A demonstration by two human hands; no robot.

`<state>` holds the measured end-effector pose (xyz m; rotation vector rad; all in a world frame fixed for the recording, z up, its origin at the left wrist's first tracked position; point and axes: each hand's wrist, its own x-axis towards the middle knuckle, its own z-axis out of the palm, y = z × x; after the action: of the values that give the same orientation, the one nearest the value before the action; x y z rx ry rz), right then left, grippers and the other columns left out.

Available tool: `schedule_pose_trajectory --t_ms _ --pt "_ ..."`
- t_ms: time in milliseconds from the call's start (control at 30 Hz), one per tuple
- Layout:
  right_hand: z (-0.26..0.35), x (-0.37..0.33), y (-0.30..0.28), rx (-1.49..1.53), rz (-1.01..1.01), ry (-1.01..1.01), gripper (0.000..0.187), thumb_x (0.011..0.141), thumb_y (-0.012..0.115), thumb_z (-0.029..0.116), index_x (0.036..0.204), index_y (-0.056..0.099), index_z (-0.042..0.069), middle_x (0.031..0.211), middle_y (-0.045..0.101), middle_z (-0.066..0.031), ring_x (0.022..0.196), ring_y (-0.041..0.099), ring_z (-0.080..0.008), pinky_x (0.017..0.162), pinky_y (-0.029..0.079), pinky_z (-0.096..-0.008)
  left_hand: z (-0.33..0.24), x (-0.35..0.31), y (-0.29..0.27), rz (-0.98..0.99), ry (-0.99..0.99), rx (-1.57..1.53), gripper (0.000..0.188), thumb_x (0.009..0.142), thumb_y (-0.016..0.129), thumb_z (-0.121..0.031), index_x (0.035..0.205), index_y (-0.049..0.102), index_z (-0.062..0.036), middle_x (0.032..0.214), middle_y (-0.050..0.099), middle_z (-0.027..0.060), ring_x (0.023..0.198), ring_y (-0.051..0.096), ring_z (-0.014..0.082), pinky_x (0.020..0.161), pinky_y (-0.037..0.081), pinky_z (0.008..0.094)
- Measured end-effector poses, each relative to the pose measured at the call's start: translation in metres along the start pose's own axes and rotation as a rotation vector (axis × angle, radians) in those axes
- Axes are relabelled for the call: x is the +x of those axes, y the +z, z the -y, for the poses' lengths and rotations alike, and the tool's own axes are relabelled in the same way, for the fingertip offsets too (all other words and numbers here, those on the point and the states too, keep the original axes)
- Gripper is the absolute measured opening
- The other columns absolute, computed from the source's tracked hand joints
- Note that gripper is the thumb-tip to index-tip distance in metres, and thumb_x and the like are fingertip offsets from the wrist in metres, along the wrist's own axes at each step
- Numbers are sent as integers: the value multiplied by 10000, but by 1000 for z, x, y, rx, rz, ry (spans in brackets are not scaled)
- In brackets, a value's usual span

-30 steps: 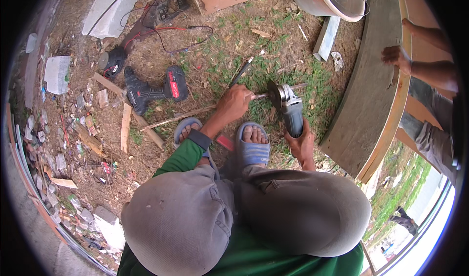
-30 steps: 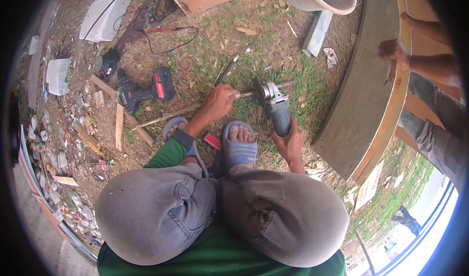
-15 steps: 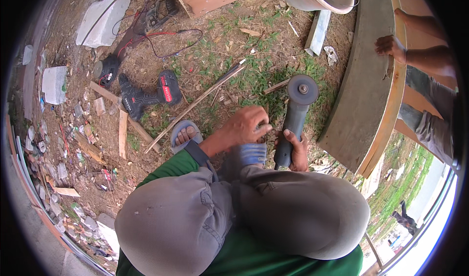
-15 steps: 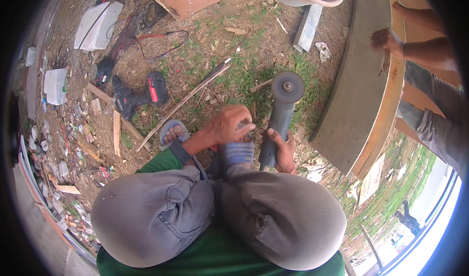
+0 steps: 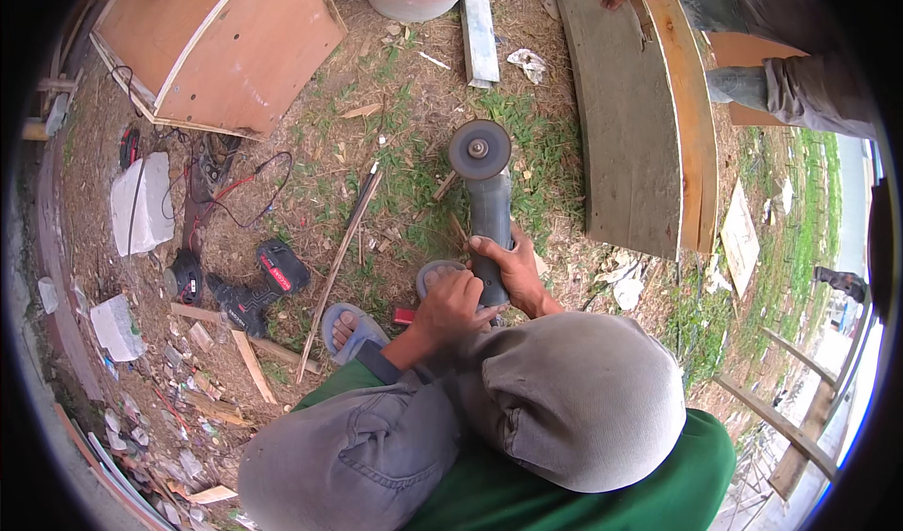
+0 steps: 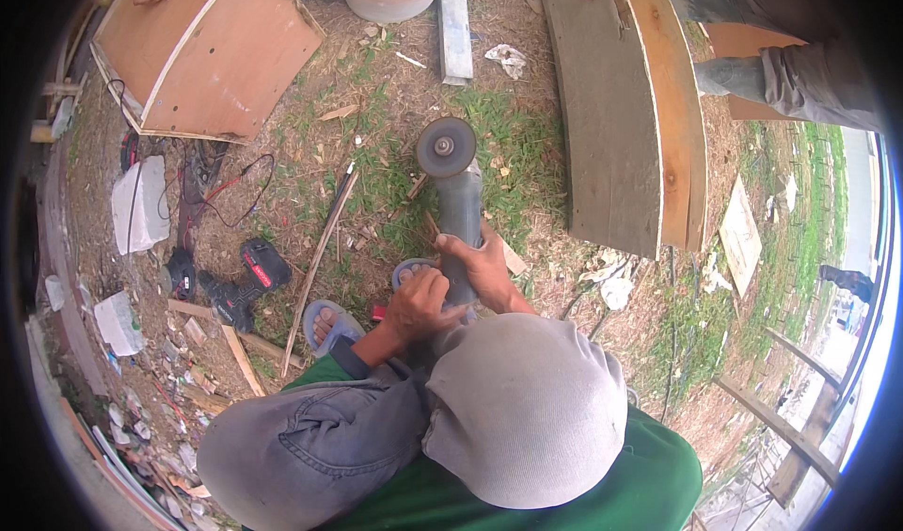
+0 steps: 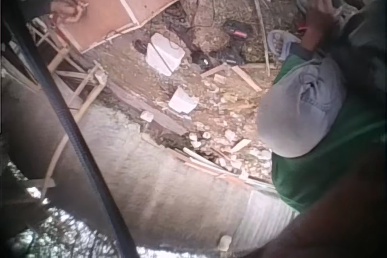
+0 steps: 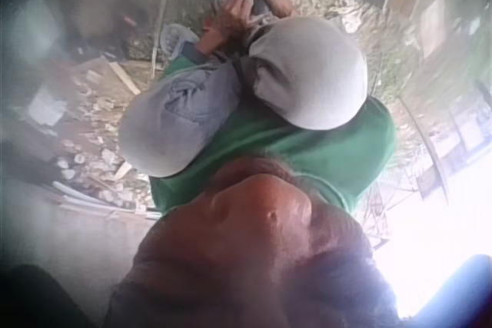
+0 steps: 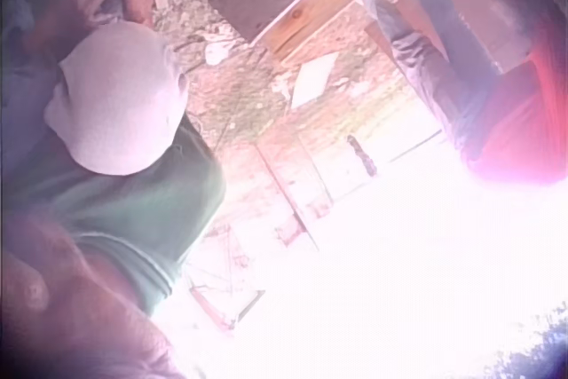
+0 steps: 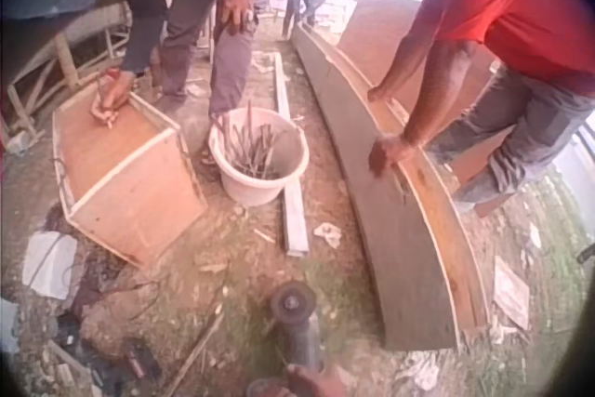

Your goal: The person uses a power tool to cut a small wooden piece, then measures and marks a wooden frame with a tape measure and pencil. They also use a drill to fasten components together while working alongside others on a larger wooden structure.

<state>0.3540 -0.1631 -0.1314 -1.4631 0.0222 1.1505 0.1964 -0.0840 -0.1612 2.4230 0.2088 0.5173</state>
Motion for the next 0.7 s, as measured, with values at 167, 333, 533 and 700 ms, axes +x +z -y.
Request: schedule_pose_trajectory --t_ms 167,333,533,700 --pt "-1 1 -2 -12 -23 -12 510 933 864 198 1296 574 -14 1008 737 -127 795 750 -206 709 629 -349 -6 2 -4 120 -76 -43 526 823 896 -419 987 577 -34 917 622 161 836 672 359 743 523 503" --pt "-7 -2 -7 -53 -47 -22 501 935 862 170 1300 578 -23 980 714 -102 805 750 -199 718 627 -346 -7 1 6 333 -36 152 505 860 826 -482 962 621 -31 919 648 159 865 719 382 839 566 573" --pt "-14 -3 -10 -87 -65 -75 488 944 860 168 1298 587 -27 974 716 -94 812 745 -188 728 626 -343 -12 12 1 279 79 352 526 879 768 -534 840 642 -25 834 656 162 825 730 369 808 579 567" --pt "-7 1 -34 -91 -67 -72 509 920 882 243 1267 641 -40 1007 758 -105 835 739 -183 754 613 -338 26 39 -26 408 -54 -255 347 910 810 -351 928 667 -36 883 662 150 854 728 350 810 593 494"
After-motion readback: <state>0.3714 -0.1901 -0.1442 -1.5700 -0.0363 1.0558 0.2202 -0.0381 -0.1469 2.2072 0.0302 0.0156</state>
